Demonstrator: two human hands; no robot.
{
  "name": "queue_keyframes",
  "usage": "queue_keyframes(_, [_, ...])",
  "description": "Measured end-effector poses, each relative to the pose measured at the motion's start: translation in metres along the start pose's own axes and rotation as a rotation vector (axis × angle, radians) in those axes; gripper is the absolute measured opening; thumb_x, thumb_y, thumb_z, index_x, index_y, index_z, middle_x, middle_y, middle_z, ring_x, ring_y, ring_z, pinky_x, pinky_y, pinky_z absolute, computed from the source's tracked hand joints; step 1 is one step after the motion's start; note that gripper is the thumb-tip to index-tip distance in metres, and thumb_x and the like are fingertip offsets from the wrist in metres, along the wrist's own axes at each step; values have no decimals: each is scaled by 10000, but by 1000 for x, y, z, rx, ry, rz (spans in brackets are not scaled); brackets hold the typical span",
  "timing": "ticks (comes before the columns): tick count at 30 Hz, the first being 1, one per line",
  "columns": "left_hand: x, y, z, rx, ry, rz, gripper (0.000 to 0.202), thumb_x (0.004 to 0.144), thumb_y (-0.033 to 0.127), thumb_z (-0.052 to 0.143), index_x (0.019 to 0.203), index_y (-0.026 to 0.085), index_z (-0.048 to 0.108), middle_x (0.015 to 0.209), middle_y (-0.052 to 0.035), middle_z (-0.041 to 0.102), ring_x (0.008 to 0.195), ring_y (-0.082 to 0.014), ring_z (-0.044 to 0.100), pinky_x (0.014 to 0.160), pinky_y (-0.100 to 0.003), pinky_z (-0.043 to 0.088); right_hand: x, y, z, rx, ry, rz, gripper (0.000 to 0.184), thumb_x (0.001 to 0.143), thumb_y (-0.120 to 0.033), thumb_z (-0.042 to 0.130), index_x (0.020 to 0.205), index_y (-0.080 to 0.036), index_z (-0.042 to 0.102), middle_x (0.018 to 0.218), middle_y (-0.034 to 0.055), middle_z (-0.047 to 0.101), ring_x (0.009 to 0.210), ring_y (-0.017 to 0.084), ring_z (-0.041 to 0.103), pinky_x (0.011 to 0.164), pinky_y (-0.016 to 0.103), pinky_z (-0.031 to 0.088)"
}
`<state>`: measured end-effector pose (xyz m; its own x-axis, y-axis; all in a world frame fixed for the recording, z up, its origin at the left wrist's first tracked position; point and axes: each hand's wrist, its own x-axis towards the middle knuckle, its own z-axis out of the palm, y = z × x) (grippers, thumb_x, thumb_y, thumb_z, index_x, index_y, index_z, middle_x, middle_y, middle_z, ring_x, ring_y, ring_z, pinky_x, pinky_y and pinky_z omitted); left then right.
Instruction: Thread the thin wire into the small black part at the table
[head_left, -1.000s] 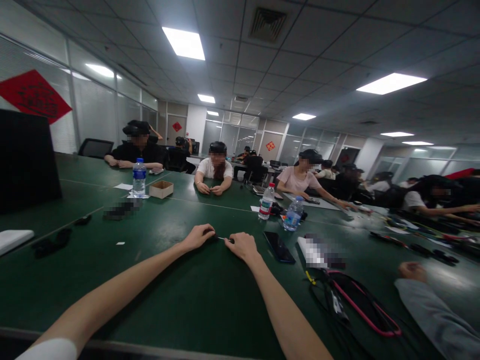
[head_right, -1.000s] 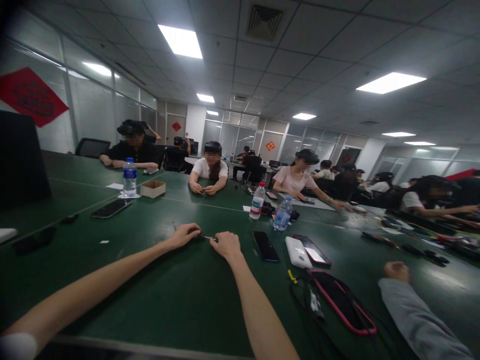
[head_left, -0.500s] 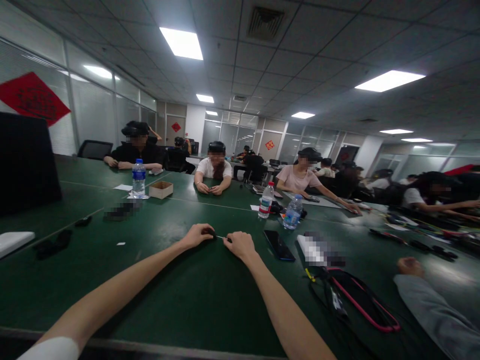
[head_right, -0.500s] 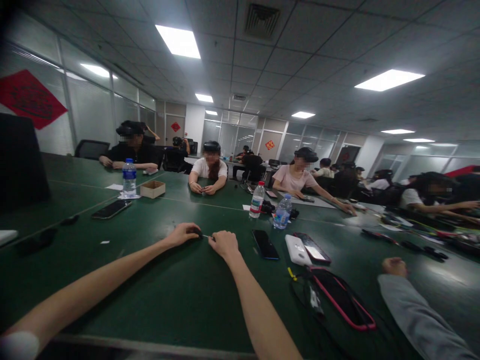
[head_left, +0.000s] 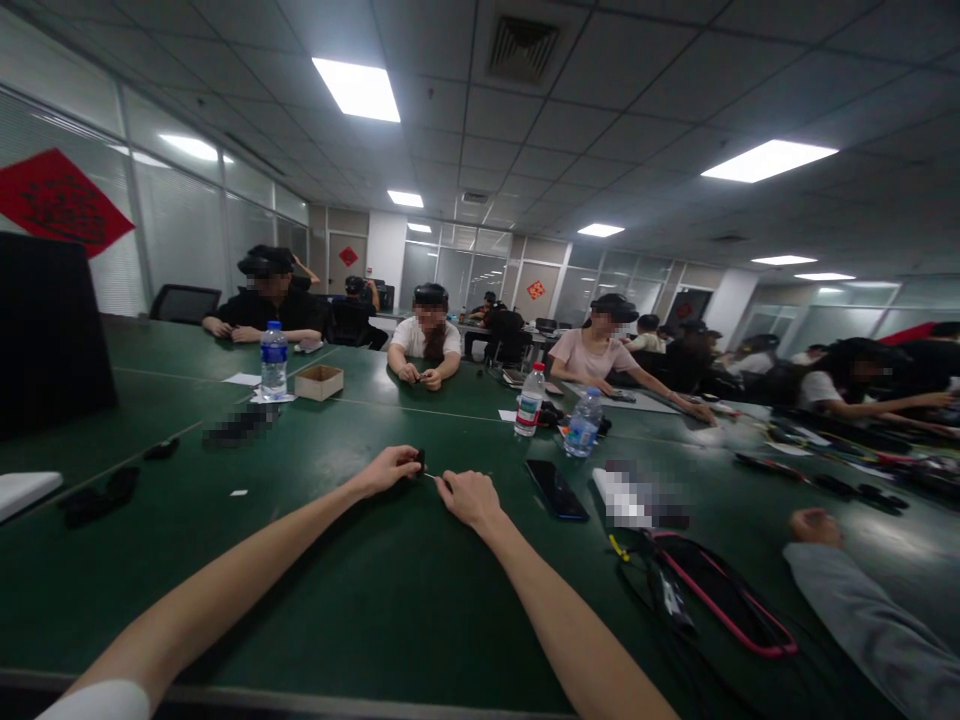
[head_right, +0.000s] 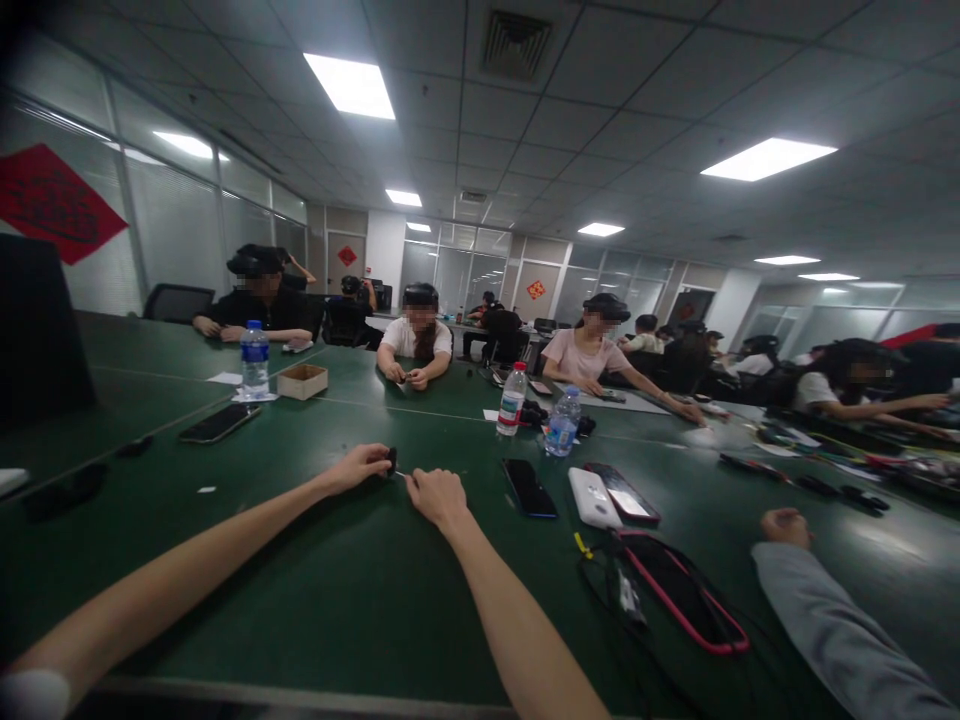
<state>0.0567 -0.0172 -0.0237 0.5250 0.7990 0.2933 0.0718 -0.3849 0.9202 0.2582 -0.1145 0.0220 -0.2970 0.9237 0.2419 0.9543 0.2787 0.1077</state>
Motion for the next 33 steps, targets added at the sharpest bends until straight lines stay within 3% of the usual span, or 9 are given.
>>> queue_keyframes(5, [-4,7,-1,-2,-7,-1,362,765,429,626,935,110,594,830,-54,638,722,-141,576,703,-267,448,0,-1,4,46,37,-3,555,964,-534,159,968,-230,623,873,65,670,736,159,636,657,255,438])
queue_keyframes(12, [-3,6,-2,-162,-4,-20,383,749,428,654,955,113,588,914,-74,637,835,-173,601,757,-285,455,0,-9,3,99,23,59,562,966,-532,147,983,-228,620,894,63,675,771,161,642,683,261,446])
queue_keyframes(22, [-1,4,-3,-337,19,-24,386,735,418,691,916,95,580,860,-70,629,781,-142,603,753,-272,456,6,-15,11,133,69,107,531,975,-511,157,998,-229,606,878,60,678,757,159,645,679,255,442])
queue_keyframes(27, [-2,1,-4,-403,46,-67,398,725,389,717,952,91,581,922,-97,638,825,-149,616,803,-286,457,8,2,7,169,103,279,521,988,-456,142,1054,-217,601,907,81,682,773,174,649,689,269,448])
queue_keyframes(33, [-2,2,-4,-436,80,-90,364,746,362,706,959,93,586,950,-107,640,857,-152,621,839,-304,461,3,11,2,137,57,208,477,982,-475,209,1044,-237,617,920,66,686,798,168,645,709,260,448])
